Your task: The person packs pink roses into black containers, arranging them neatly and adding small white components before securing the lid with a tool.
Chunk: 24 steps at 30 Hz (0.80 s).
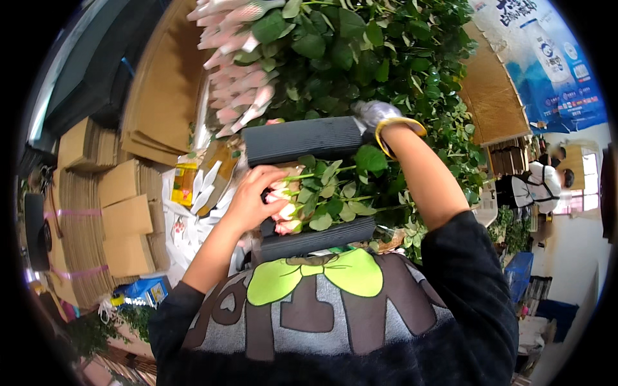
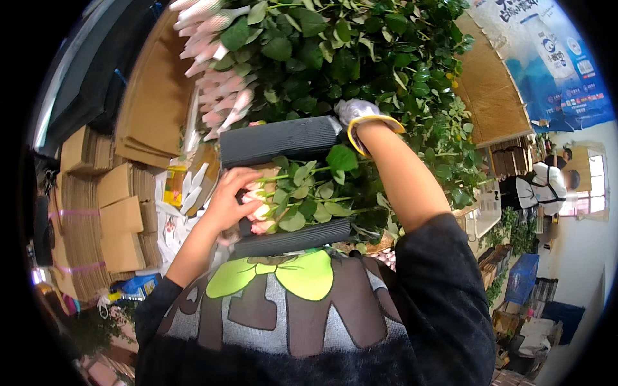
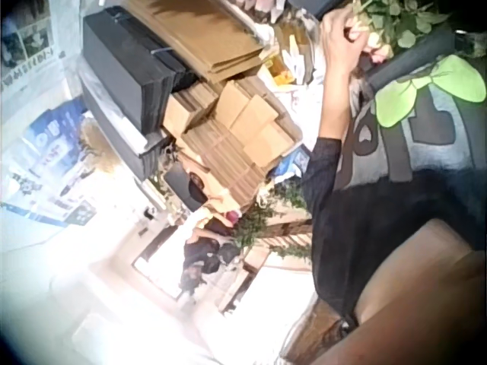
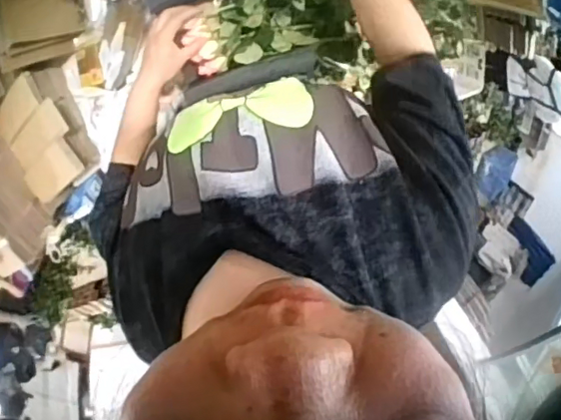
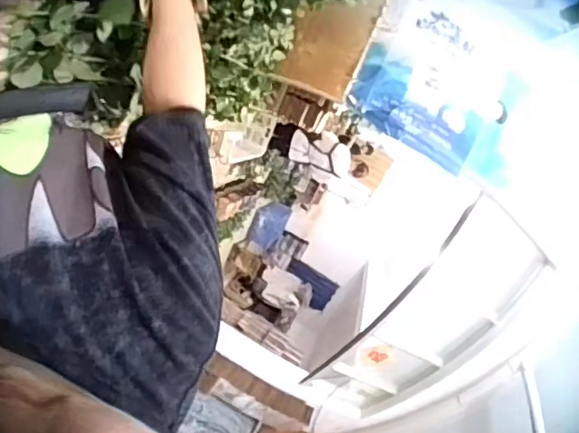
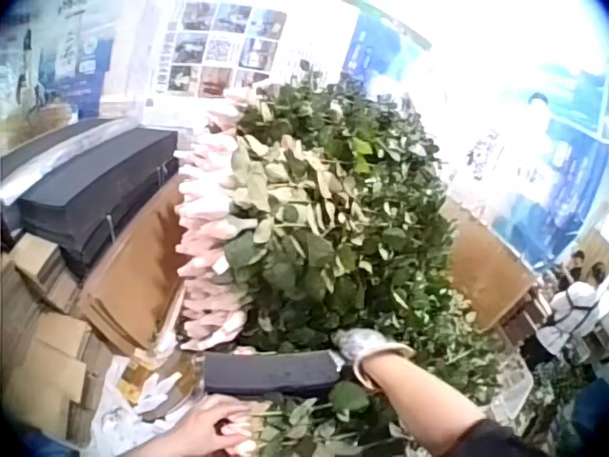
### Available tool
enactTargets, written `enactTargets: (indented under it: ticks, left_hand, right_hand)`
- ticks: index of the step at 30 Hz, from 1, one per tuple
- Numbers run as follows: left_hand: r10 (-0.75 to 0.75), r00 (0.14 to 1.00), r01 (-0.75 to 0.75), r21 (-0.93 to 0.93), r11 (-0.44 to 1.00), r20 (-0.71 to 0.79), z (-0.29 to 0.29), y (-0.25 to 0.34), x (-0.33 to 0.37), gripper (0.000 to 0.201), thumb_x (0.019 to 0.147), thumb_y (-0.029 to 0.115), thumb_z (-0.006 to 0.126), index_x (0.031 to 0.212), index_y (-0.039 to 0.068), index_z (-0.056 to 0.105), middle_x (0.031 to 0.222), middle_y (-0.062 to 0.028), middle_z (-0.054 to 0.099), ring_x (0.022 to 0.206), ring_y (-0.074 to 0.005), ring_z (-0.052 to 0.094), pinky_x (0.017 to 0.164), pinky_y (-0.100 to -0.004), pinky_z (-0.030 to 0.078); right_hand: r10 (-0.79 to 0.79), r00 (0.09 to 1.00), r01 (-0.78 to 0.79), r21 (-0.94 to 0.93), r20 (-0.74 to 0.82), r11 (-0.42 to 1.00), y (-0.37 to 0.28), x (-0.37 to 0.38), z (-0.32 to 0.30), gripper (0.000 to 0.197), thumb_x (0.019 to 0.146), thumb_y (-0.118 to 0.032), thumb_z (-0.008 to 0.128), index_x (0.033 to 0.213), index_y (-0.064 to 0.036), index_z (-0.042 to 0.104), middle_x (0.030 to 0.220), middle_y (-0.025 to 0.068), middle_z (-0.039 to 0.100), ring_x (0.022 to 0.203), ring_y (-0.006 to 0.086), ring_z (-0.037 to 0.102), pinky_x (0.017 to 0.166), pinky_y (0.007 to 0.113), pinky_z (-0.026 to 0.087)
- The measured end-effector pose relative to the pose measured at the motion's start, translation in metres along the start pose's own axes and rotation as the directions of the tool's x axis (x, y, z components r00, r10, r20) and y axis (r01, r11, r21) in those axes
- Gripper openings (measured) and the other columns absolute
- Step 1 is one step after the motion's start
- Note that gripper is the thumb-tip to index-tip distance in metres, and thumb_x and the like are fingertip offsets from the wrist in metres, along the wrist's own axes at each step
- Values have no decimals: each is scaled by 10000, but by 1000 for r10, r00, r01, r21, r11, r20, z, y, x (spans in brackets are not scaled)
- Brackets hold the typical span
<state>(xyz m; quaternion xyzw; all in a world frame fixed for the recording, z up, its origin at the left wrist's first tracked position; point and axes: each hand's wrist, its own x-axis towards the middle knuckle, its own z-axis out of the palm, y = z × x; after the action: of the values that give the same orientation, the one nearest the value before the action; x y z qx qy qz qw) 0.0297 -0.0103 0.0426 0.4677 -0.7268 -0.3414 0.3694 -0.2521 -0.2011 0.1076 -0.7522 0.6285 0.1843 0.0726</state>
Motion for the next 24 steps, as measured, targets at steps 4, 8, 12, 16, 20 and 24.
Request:
enactTargets:
  ticks: [4,8,12,16,20,24]
  left_hand:
    - [11,999,-10,48,999,-30,2,-1,-4,511,670,161,753,1158,85,623,1173,-89,579,1079,-286,538,950,-376,408]
    - [20,999,-19,2,1000,-29,1,-5,-6,526,657,172,762,1164,108,637,1172,-82,617,1071,-282,550,961,-383,404]
    - [38,994,-37,9,999,-98,6,-8,-9,492,658,192,766,1134,124,658,1125,-83,648,1034,-264,578,972,-365,397]
    - [14,992,-3,89,996,-126,15,-7,-16,477,631,194,775,1094,127,681,1104,-60,655,1063,-263,510,957,-361,397]
    - [7,991,0,52,999,-135,17,-6,-19,481,655,216,772,1121,150,675,1071,-39,655,1017,-272,503,946,-363,403]
    - [-14,993,37,193,980,-121,16,6,-22,529,656,249,792,1163,180,657,1194,-50,590,1067,-285,469,944,-386,393]
  right_hand:
    - [-246,961,264,-157,125,952,-2,-6,-9,324,856,-250,532,1111,-92,654,1132,144,649,1048,310,618,905,402,488]
    - [-198,930,258,166,-309,952,30,-87,-72,255,842,-174,560,1067,-96,654,826,134,660,747,276,622,680,380,490]
    - [-309,850,437,244,-427,866,24,-129,-57,240,861,-116,589,1091,-123,656,862,108,665,710,184,608,632,306,495]
    - [-333,916,328,-62,-224,943,6,-117,8,199,854,-207,589,1018,-105,638,829,138,674,705,311,641,611,405,514]
    - [-314,927,289,-144,-205,947,3,-104,39,214,856,-265,580,987,-97,586,785,148,645,721,345,630,624,435,509]
    - [-369,901,344,-143,-227,928,6,-104,33,229,851,-261,584,982,-75,556,760,158,623,703,353,615,629,447,503]
